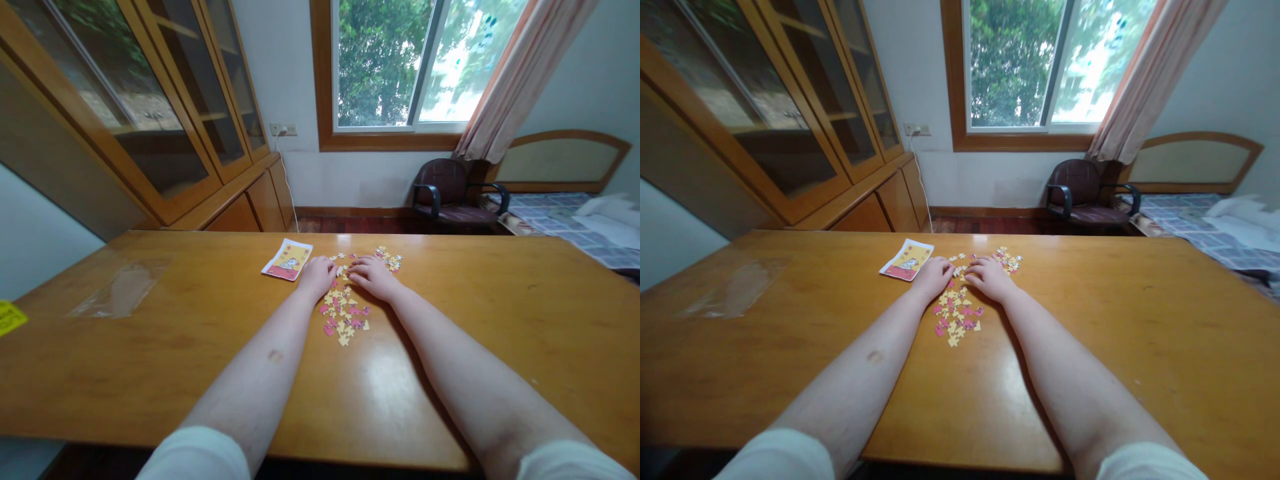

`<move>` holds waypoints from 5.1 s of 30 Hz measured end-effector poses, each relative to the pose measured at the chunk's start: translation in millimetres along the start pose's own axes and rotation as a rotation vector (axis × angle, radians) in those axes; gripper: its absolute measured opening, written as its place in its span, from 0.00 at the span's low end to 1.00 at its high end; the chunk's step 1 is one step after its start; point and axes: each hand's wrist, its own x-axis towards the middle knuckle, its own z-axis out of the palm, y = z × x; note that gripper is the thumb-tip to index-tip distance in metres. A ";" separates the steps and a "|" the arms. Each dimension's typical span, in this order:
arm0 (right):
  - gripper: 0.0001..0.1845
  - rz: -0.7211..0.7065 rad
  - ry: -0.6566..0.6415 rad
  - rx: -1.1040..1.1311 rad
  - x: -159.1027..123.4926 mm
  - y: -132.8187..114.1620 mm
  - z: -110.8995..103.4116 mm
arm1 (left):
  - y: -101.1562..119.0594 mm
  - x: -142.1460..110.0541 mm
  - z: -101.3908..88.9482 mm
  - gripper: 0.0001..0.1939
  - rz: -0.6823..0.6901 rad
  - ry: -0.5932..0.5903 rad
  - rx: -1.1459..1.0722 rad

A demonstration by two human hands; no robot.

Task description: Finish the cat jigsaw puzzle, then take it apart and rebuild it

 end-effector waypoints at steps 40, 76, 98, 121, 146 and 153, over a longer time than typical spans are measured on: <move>0.14 -0.077 0.006 0.004 -0.7 1.0 -2.6 | 4.5 -5.2 4.0 0.16 0.036 -0.074 0.000; 0.17 0.345 0.092 -0.261 -0.9 10.9 6.8 | -2.8 -4.8 7.0 0.23 -0.229 -0.109 0.038; 0.16 0.276 0.189 -0.192 0.1 14.2 9.3 | -2.6 -1.2 -0.3 0.14 -0.021 -0.033 0.016; 0.18 0.362 -0.112 -0.388 69.1 -15.0 16.8 | -4.2 -0.2 -0.5 0.12 -0.089 0.077 -0.096; 0.22 0.358 -0.151 -0.357 19.3 33.9 -8.6 | -5.0 1.0 0.3 0.12 -0.103 0.079 -0.142; 0.43 0.664 -0.023 -0.292 -13.9 64.6 -20.2 | -2.0 -0.4 -2.0 0.12 -0.089 0.062 -0.143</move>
